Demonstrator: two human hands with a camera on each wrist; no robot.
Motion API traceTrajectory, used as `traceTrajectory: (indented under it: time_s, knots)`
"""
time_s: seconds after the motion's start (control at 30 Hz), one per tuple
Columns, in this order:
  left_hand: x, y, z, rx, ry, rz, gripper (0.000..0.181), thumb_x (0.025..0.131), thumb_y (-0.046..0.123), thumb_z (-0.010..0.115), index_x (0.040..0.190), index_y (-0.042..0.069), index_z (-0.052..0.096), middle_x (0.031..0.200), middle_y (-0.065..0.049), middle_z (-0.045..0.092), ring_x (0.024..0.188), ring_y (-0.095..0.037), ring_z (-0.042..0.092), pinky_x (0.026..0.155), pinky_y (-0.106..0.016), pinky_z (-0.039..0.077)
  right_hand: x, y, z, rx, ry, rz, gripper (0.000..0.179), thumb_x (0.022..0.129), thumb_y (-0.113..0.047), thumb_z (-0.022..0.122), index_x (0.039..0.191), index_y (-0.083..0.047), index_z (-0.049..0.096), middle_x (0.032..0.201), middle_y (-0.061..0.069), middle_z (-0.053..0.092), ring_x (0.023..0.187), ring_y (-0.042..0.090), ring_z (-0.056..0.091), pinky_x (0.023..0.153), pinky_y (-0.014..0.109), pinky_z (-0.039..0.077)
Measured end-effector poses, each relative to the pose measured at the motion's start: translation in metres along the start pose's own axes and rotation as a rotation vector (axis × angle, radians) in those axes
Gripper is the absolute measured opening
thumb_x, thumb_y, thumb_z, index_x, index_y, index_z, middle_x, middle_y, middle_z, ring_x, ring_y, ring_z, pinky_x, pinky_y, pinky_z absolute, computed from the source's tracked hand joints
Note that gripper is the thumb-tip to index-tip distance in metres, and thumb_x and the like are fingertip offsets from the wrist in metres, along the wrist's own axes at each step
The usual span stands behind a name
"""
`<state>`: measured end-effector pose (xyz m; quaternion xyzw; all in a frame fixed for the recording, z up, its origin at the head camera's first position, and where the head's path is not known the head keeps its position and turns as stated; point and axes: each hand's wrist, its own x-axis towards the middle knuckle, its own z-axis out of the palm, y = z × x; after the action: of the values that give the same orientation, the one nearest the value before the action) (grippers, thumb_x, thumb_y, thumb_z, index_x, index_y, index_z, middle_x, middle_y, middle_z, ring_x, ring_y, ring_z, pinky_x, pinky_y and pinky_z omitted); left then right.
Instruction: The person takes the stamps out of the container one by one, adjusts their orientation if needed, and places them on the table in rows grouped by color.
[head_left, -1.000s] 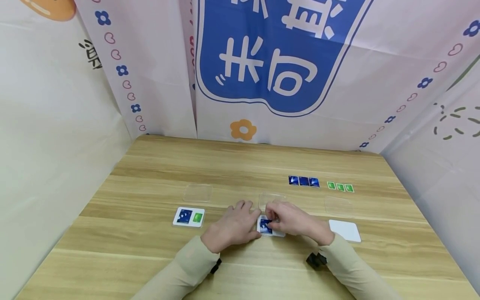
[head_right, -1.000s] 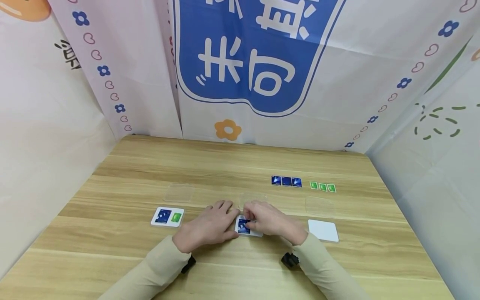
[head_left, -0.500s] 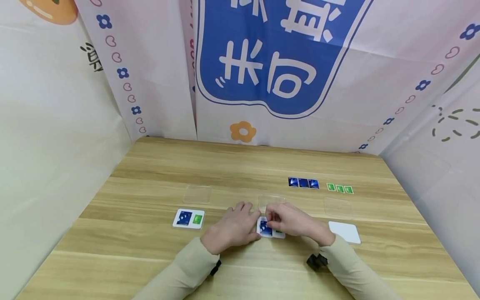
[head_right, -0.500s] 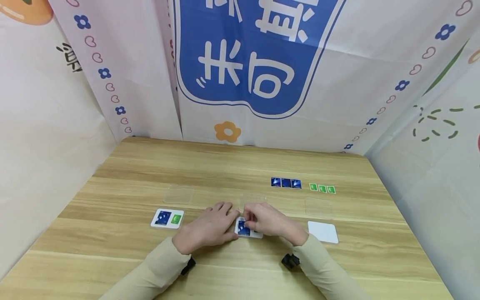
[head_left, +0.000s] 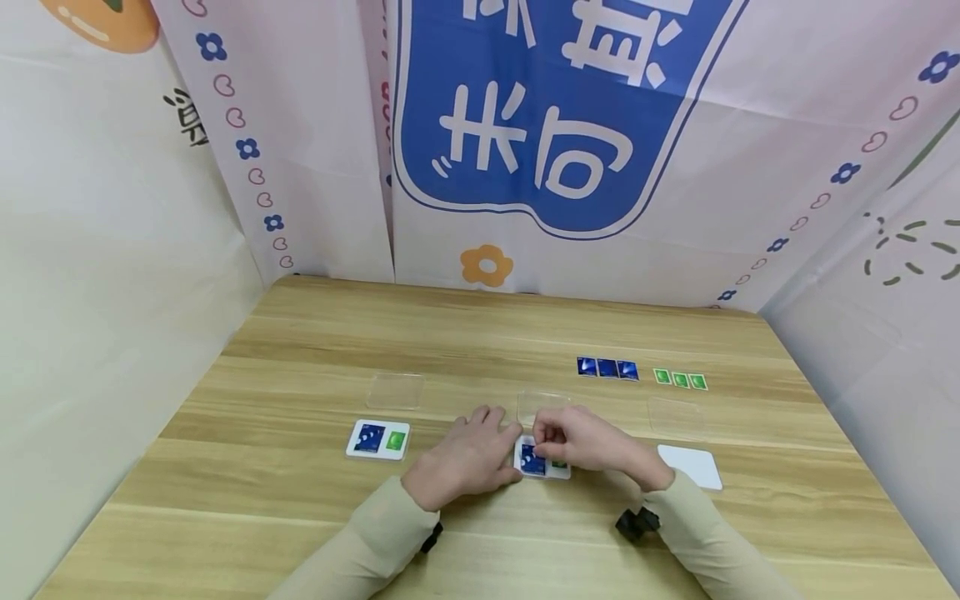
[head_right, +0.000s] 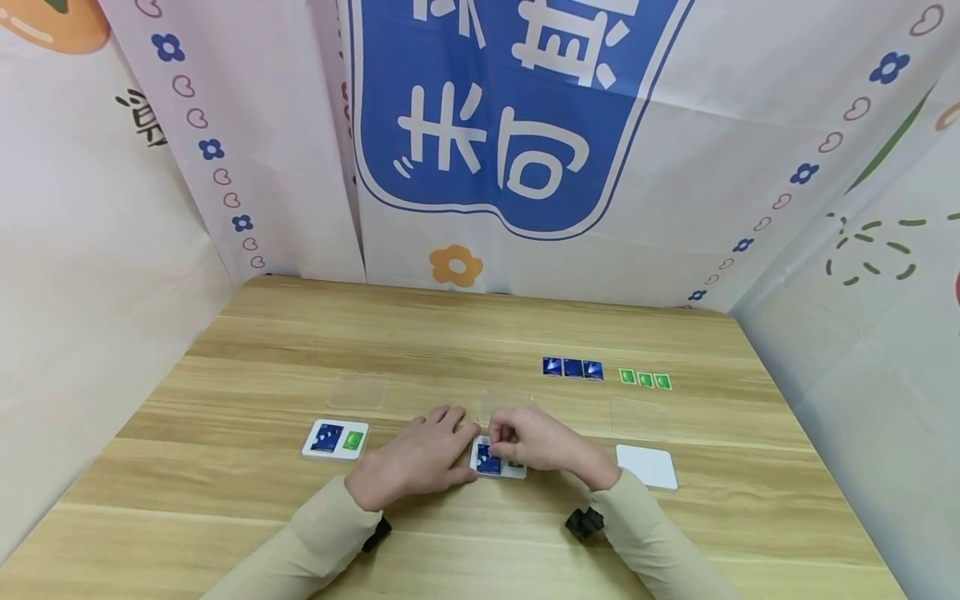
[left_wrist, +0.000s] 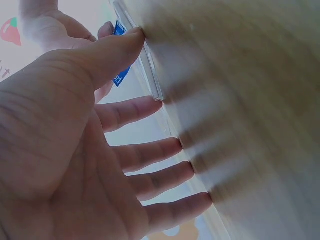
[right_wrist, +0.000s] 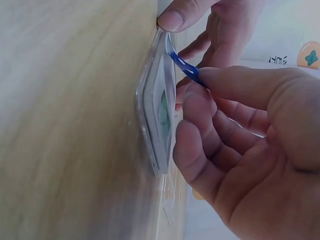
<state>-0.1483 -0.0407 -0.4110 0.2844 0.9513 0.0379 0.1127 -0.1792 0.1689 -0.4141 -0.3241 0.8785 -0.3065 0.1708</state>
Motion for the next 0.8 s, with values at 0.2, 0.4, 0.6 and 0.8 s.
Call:
traceTrajectory:
  time_s: [0.2, 0.4, 0.6, 0.8]
  knots:
    - [0.0003, 0.0007, -0.0001, 0.002, -0.003, -0.001, 0.051, 0.09, 0.053, 0.063, 0.128, 0.02, 0.053, 0.133, -0.008, 0.05, 0.128, -0.029, 0.046, 0.097, -0.051, 0.048, -0.0014, 0.0012, -0.0019, 0.056, -0.007, -0.004, 0.01, 0.092, -0.015, 0.067, 0.086, -0.02, 0.061, 0.078, -0.008, 0.061, 0.067, 0.005, 0.054, 0.058, 0.021, 0.047]
    - [0.0007, 0.0003, 0.0008, 0.004, 0.003, 0.003, 0.051, 0.091, 0.053, 0.063, 0.128, 0.02, 0.053, 0.132, -0.008, 0.05, 0.127, -0.029, 0.046, 0.096, -0.05, 0.048, -0.0024, 0.0005, -0.0048, 0.092, -0.016, -0.025, 0.008, 0.092, -0.014, 0.067, 0.088, -0.018, 0.062, 0.078, -0.008, 0.062, 0.067, 0.005, 0.054, 0.059, 0.02, 0.048]
    - [0.0002, 0.0006, 0.0002, -0.001, -0.001, 0.003, 0.051, 0.091, 0.053, 0.063, 0.128, 0.02, 0.053, 0.133, -0.008, 0.05, 0.128, -0.029, 0.046, 0.097, -0.051, 0.048, -0.0029, 0.0015, -0.0056, 0.111, -0.019, -0.031, 0.007, 0.093, -0.015, 0.067, 0.088, -0.018, 0.063, 0.078, -0.008, 0.062, 0.066, 0.005, 0.054, 0.059, 0.021, 0.048]
    - [-0.0004, 0.0008, -0.0007, -0.001, -0.003, 0.001, 0.052, 0.09, 0.053, 0.063, 0.128, 0.02, 0.053, 0.134, -0.008, 0.05, 0.13, -0.03, 0.046, 0.099, -0.052, 0.047, -0.0033, 0.0034, -0.0073, 0.125, -0.021, -0.035, 0.005, 0.093, -0.016, 0.067, 0.089, -0.017, 0.064, 0.079, -0.007, 0.063, 0.068, 0.005, 0.055, 0.062, 0.021, 0.049]
